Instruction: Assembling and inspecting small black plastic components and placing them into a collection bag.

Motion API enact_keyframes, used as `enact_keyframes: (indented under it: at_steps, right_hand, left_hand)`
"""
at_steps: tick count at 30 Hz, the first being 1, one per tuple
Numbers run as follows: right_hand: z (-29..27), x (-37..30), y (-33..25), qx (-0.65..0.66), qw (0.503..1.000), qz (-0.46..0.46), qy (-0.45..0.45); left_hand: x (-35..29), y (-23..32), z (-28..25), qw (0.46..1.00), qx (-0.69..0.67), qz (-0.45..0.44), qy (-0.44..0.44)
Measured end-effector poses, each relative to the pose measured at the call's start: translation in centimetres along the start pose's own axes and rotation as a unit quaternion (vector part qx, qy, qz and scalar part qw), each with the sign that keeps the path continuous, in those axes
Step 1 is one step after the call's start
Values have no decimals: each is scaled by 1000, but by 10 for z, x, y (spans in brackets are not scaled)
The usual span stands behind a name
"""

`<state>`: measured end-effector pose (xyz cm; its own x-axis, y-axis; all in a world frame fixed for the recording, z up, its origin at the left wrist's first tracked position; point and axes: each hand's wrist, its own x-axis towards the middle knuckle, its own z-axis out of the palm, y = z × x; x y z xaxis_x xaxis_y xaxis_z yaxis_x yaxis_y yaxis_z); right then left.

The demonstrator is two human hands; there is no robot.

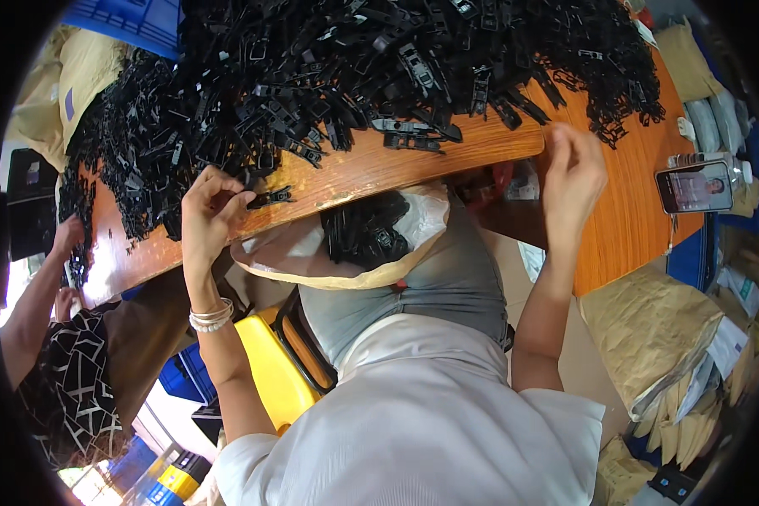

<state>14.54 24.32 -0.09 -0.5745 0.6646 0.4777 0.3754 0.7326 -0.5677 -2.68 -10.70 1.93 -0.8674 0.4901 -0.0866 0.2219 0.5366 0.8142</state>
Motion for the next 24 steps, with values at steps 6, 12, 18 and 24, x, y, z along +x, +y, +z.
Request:
enact_keyframes:
  at_steps: [6,12,18,24]
  right_hand:
    - [14,62,43,-206,978,-17,42]
    - [26,73,28,-373,927,12,35]
    - [14,5,-76,283,951,-65,-102]
    - [22,-40,-123,339,897,-166,-229]
  left_hand:
    - [-7,11,10,987,-12,92,131]
    - [-14,29,31,970,-203,101,85]
    - [-24,55,77,891,-442,89,58]
    - [-31,61,91,932,-338,112,68]
